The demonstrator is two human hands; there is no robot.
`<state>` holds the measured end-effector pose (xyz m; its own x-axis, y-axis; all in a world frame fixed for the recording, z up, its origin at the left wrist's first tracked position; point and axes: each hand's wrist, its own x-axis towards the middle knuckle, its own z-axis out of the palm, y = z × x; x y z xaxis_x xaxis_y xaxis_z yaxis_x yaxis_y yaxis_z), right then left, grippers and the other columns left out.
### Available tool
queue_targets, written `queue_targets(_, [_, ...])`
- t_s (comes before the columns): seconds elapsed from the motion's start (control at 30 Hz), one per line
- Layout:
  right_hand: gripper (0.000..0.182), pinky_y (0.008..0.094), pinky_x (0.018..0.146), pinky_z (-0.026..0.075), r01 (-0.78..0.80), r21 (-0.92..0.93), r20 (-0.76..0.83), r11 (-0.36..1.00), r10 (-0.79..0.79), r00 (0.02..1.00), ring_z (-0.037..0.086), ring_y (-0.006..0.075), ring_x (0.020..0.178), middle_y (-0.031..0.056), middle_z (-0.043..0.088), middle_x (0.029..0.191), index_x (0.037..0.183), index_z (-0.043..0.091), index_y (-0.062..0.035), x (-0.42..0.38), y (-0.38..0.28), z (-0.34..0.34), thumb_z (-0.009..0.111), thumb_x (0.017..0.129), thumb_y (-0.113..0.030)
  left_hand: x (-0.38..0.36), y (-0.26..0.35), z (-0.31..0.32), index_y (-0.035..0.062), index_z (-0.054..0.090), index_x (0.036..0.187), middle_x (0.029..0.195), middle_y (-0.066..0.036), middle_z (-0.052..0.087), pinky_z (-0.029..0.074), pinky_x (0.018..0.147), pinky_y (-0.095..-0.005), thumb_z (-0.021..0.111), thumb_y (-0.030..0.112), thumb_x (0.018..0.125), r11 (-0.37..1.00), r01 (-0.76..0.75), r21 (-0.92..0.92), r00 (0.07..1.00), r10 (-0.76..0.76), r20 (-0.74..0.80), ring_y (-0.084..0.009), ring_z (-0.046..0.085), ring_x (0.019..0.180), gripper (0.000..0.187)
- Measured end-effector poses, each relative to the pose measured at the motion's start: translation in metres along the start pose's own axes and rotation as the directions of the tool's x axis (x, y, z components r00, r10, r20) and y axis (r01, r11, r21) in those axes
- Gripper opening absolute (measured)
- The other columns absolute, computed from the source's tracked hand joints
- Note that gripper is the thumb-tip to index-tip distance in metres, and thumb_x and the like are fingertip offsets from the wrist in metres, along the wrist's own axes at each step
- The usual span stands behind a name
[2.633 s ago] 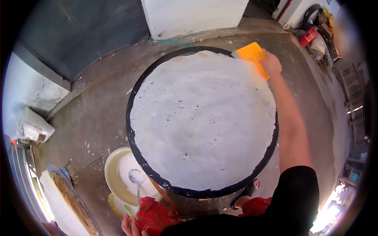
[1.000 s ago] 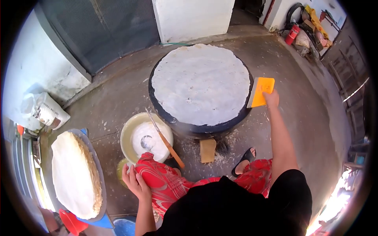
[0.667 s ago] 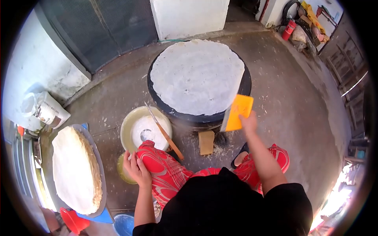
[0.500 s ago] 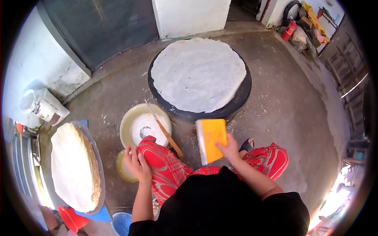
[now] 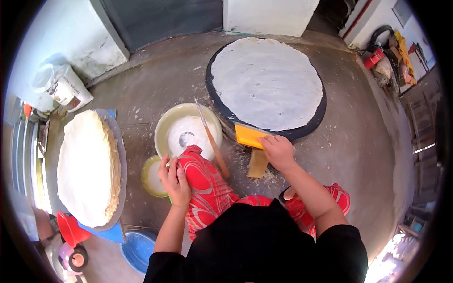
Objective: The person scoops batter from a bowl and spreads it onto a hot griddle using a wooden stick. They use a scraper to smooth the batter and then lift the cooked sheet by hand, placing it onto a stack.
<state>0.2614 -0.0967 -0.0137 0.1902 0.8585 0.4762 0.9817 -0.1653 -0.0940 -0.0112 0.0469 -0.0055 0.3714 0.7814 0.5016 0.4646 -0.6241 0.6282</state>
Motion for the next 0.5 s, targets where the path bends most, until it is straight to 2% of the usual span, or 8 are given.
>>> queue_targets(0.17, [0.027,0.0309,0.056,0.045,-0.011,-0.054,0.002,0.998,0.011,1.000,0.054,0.0190,0.065,0.0028,0.055,0.074,0.090,0.058,-0.0082,0.068,-0.027,0.051,0.055,0.063,-0.010,0.004,0.004,0.001,-0.0035,0.055,0.105,0.120,-0.018,0.041,0.038,0.082,-0.0344,0.046,0.010,0.082,0.994,0.078,-0.083,0.997,-0.076,0.024,-0.0272,0.045,0.095,0.028])
queue_targets(0.23, [0.014,0.0320,0.054,0.045,-0.043,-0.161,0.068,0.986,0.054,0.996,0.056,0.0194,0.066,0.0047,0.054,0.072,0.080,0.054,-0.0071,0.104,-0.037,0.071,0.052,0.067,-0.010,0.004,0.003,0.004,-0.0036,0.055,0.104,0.119,-0.018,0.042,0.039,0.081,-0.0352,0.047,0.009,0.081,0.995,0.065,-0.075,0.998,-0.064,0.017,-0.0276,0.046,0.094,0.028])
queue_targets(0.3, [0.007,0.0330,0.052,0.046,-0.106,-0.195,0.051,0.975,0.118,0.992,0.057,0.0211,0.064,0.0067,0.056,0.071,0.076,0.053,-0.0072,0.143,-0.038,0.094,0.052,0.069,-0.010,0.007,0.003,0.004,-0.0040,0.055,0.101,0.117,-0.019,0.043,0.040,0.079,-0.0369,0.051,0.008,0.077,0.999,0.022,-0.042,1.000,-0.021,0.019,-0.0289,0.047,0.093,0.027])
queue_targets(0.37, [0.006,0.0338,0.052,0.047,-0.239,-0.218,0.031,0.946,0.251,0.968,0.059,0.0227,0.061,0.0075,0.057,0.069,0.076,0.054,-0.0074,0.181,-0.032,0.108,0.052,0.071,-0.010,0.007,0.002,0.005,-0.0042,0.055,0.101,0.117,-0.020,0.043,0.040,0.079,-0.0373,0.051,0.007,0.077,0.999,0.025,-0.038,1.000,-0.024,0.016,-0.0292,0.047,0.093,0.027])
queue_targets(0.4, [0.006,0.0338,0.052,0.047,-0.235,-0.209,0.037,0.949,0.248,0.968,0.059,0.0227,0.061,0.0075,0.057,0.069,0.076,0.054,-0.0074,0.191,-0.028,0.110,0.052,0.071,-0.010,0.006,0.002,0.005,-0.0044,0.055,0.100,0.117,-0.020,0.043,0.040,0.078,-0.0376,0.052,0.007,0.076,0.999,0.021,-0.043,1.000,-0.020,0.020,-0.0296,0.047,0.093,0.027])
queue_targets(0.47, [0.009,0.0363,0.054,0.048,-0.366,-0.159,0.062,0.917,0.380,0.923,0.059,0.0271,0.065,0.0098,0.058,0.072,0.080,0.054,-0.0061,0.204,-0.018,0.104,0.050,0.073,-0.008,0.006,0.002,0.003,-0.0045,0.054,0.101,0.117,-0.021,0.042,0.040,0.079,-0.0378,0.053,0.006,0.076,0.998,0.031,-0.054,0.999,-0.030,0.020,-0.0306,0.047,0.093,0.027])
queue_targets(0.5, [0.009,0.0363,0.054,0.048,-0.367,-0.159,0.061,0.916,0.380,0.923,0.059,0.0271,0.065,0.0098,0.058,0.072,0.080,0.054,-0.0061,0.200,-0.019,0.098,0.050,0.073,-0.008,0.005,0.001,0.002,-0.0045,0.054,0.102,0.117,-0.022,0.042,0.040,0.079,-0.0377,0.052,0.005,0.076,0.996,0.062,-0.069,0.998,-0.060,0.028,-0.0307,0.046,0.094,0.027])
